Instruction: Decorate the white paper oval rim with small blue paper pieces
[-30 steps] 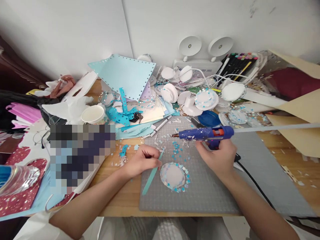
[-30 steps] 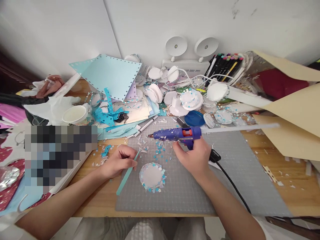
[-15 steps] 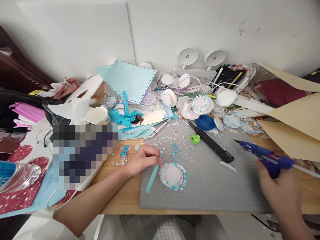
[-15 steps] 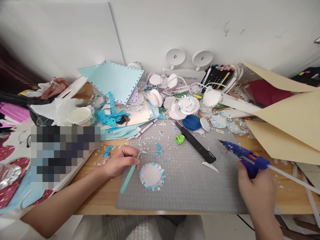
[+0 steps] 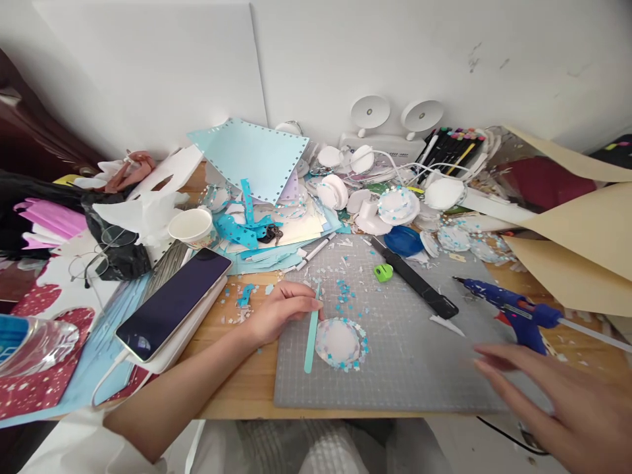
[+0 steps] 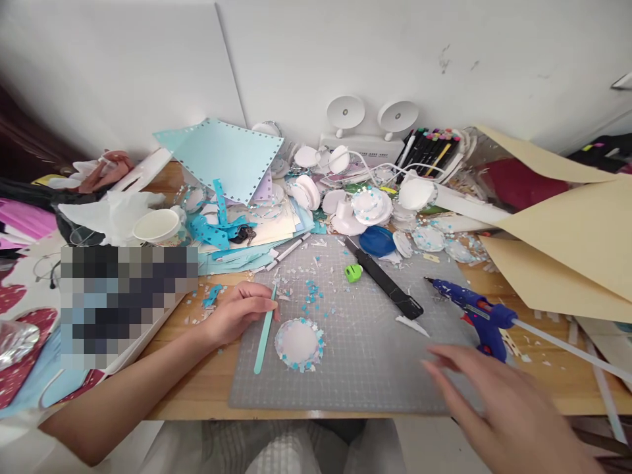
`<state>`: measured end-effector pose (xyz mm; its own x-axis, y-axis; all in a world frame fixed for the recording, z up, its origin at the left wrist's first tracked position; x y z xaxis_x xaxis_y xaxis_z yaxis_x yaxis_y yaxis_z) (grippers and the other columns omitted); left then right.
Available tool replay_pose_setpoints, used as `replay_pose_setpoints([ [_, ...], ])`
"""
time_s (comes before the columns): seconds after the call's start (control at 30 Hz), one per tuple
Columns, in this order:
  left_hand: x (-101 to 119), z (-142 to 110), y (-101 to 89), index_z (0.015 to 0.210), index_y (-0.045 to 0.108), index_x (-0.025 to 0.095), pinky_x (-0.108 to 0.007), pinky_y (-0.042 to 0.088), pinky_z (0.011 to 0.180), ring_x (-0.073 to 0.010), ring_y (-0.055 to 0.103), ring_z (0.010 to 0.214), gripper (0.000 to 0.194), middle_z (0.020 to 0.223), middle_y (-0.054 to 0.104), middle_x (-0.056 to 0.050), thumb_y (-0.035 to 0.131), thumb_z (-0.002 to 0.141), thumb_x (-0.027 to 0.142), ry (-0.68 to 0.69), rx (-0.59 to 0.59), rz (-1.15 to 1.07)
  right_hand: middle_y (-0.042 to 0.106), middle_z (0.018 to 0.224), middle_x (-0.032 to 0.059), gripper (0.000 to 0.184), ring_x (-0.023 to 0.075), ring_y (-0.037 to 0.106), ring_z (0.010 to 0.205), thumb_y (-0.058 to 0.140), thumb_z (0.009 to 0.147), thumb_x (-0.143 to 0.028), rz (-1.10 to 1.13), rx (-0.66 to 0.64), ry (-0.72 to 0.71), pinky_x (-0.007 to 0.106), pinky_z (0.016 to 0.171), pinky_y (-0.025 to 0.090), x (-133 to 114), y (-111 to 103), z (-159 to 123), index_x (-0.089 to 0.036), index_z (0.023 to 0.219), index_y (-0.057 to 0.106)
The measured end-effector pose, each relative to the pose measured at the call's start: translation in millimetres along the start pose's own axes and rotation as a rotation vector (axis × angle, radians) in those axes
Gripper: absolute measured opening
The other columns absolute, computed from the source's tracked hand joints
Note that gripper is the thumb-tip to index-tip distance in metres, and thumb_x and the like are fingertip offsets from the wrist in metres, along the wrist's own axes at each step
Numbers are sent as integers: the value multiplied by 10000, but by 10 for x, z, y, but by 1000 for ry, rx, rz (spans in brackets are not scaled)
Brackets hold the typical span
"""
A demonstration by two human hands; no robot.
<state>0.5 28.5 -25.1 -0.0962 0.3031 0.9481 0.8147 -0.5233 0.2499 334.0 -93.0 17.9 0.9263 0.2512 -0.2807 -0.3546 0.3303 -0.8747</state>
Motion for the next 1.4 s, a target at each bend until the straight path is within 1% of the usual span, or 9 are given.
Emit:
replay_pose_setpoints([
  [0.1, 31, 6, 21, 604, 680, 105, -253, 195, 494, -61, 203, 432, 246, 420, 242, 78, 641, 743, 304, 17, 16, -43, 692, 920, 60, 205, 240, 650, 829, 444, 922, -330, -40, -112, -258, 437, 763, 481, -643, 84, 424, -247, 994, 617],
  [0.23, 51, 8, 35, 424, 436, 148, -252, 247, 509, -62, 220, 435, 399, 400, 216, 78, 646, 731, 290, 54, 46, -120, 649, 1050, 91, 230, 211, 594, 973, 446, 912, -145, 49, -137, -540, 393, 872, 452, -1227, 288, 872, -178, 1082, 598],
  [0.4, 41, 8, 10, 447, 304, 165, -257, 133, 464, -51, 146, 435, 438, 427, 223, 73, 623, 736, 250, 62, 60, -206, 668, 1028, 90, 203, 219, 590, 987, 492, 903, -136, 37, -32, -883, 387, 856, 482, -1526, 611, 1112, -140, 1049, 634],
  [0.53, 30, 9, 7, 459, 310, 164, -254, 113, 464, -46, 140, 431, 448, 425, 213, 79, 624, 760, 268, 54, 55, -241, 693, 910, 88, 151, 207, 621, 919, 523, 881, -109, 70, 87, -972, 350, 812, 524, -1527, 757, 1178, -110, 969, 645],
  [0.67, 22, -11, 27, 487, 474, 132, -255, 119, 468, -52, 172, 426, 428, 414, 239, 78, 597, 831, 355, 49, 35, -169, 701, 934, 102, 187, 202, 643, 908, 533, 864, -82, 307, 154, -827, 345, 788, 548, -1308, 816, 1195, -134, 1031, 599],
  [0.77, 28, -34, 36, 674, 680, 87, -251, 119, 458, -55, 192, 424, 364, 426, 269, 75, 568, 867, 374, 47, 21, -14, 706, 914, 67, 212, 188, 667, 888, 564, 840, -66, 567, 205, -536, 341, 798, 549, -1063, 864, 1191, -189, 1012, 568],
  [0.97, 53, -51, 88, 552, 581, 94, -217, 237, 469, -70, 334, 501, 355, 519, 433, 14, 574, 845, 294, 120, -27, 303, 696, 773, 28, 20, 167, 682, 714, 531, 908, -245, 971, 104, 80, 297, 634, 548, -827, 979, 1142, -225, 903, 534],
  [1.23, 28, -49, 116, 836, 652, 88, -181, 210, 430, -58, 283, 479, 164, 540, 364, 55, 590, 827, 240, 113, -45, 483, 663, 706, 9, 187, 154, 657, 668, 553, 890, -401, 1175, -124, 226, 287, 607, 530, -911, 1000, 1108, -220, 864, 511],
  [1.4, 46, -43, 130, 826, 660, 85, -170, 190, 413, -44, 255, 455, 139, 519, 332, 71, 606, 816, 213, 137, -54, 495, 635, 688, 0, 223, 147, 643, 638, 566, 873, -444, 1206, -216, 267, 282, 592, 526, -941, 1003, 1107, -231, 842, 505],
])
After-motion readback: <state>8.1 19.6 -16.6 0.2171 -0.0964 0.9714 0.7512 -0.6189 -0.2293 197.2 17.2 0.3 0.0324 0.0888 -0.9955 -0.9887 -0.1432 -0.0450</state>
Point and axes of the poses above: each hand's wrist, its own z-axis towards the middle knuckle, its own y-axis out of the palm, x = y × z, the point moved 2 cm from there along z, towards the middle knuckle
